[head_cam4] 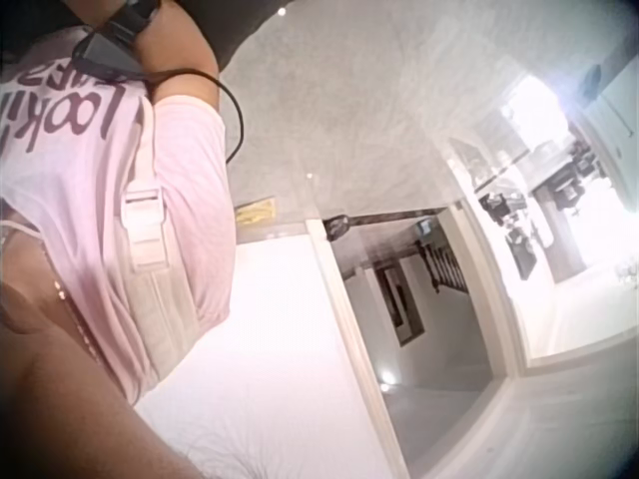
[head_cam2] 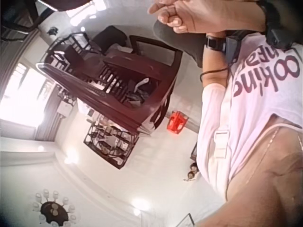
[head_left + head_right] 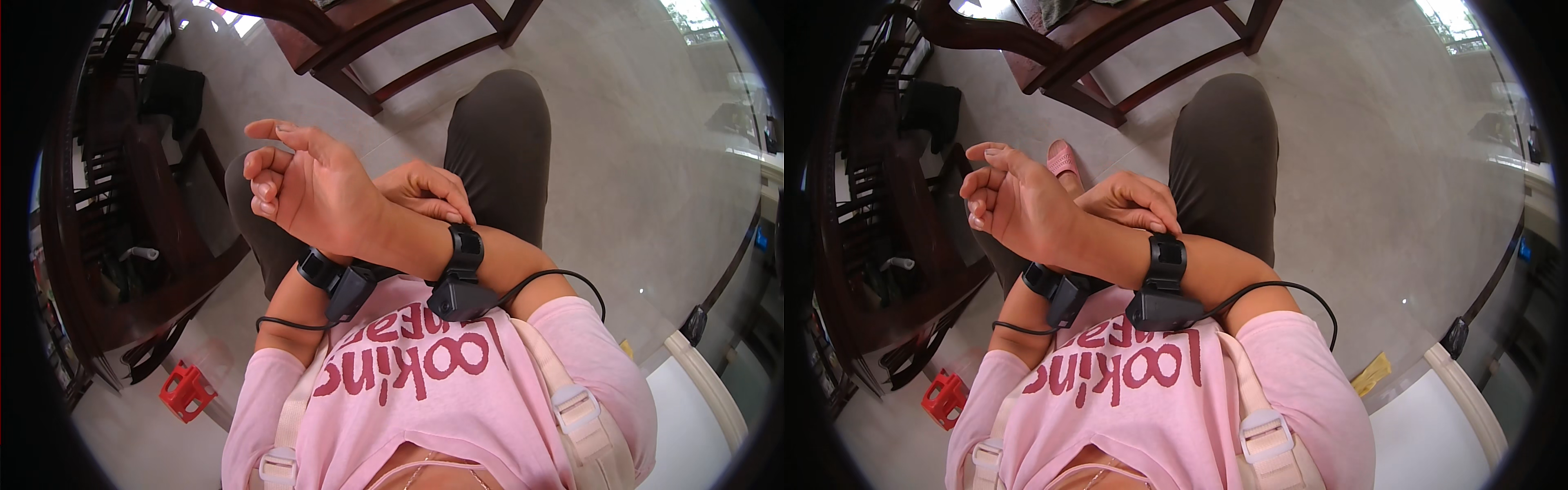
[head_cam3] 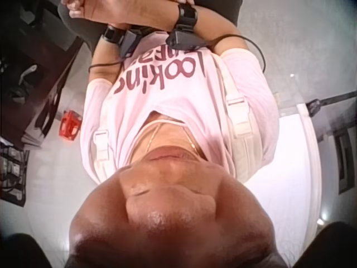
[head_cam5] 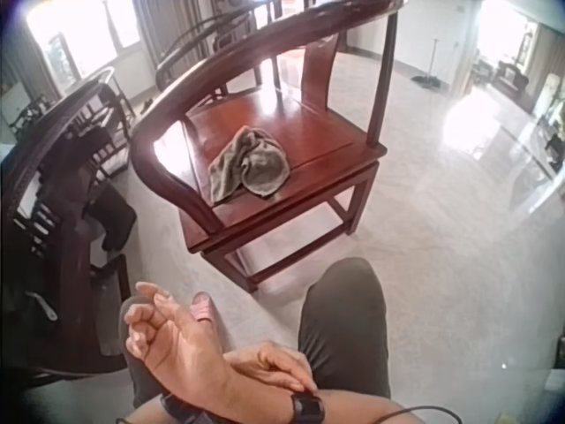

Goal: Wiping down wooden chairs and a table with a cloth.

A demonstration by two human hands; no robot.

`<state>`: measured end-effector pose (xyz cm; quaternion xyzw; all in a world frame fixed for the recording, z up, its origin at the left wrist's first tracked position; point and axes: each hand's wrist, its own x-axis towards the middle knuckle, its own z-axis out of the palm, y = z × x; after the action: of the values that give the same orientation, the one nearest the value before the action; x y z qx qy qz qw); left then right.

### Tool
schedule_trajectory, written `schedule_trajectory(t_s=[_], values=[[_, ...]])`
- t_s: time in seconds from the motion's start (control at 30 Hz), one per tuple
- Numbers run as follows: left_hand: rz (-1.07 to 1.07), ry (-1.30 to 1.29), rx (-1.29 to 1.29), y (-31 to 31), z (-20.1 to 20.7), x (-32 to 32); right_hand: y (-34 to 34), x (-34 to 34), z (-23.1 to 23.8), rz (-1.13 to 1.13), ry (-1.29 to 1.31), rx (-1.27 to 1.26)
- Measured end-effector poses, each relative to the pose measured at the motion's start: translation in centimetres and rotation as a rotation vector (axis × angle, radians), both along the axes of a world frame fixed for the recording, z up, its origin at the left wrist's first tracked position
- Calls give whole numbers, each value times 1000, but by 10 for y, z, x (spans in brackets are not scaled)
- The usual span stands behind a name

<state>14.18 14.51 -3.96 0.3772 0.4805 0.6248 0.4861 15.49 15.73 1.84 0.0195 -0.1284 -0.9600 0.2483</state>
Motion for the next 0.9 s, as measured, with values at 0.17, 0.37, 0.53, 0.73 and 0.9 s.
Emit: schedule_trajectory(t_s=[0.17,0.37,0.53,0.73,0.9], values=[[-24,-182,-5,-9,3,-1,3,-2,2,-8,-15,11],[-124,-174,-28,-3,-7,-9,10,-3,-6,-30,-16,34],[-38,-81,-68,-7,0,-4,5,-3,-5,-22,-5,17],[14,206,-197,8,5,-1,8,-6,-8,-31,1,1],[82,93,-359,4,5,6,7,-8,-5,-53,29,-8]])
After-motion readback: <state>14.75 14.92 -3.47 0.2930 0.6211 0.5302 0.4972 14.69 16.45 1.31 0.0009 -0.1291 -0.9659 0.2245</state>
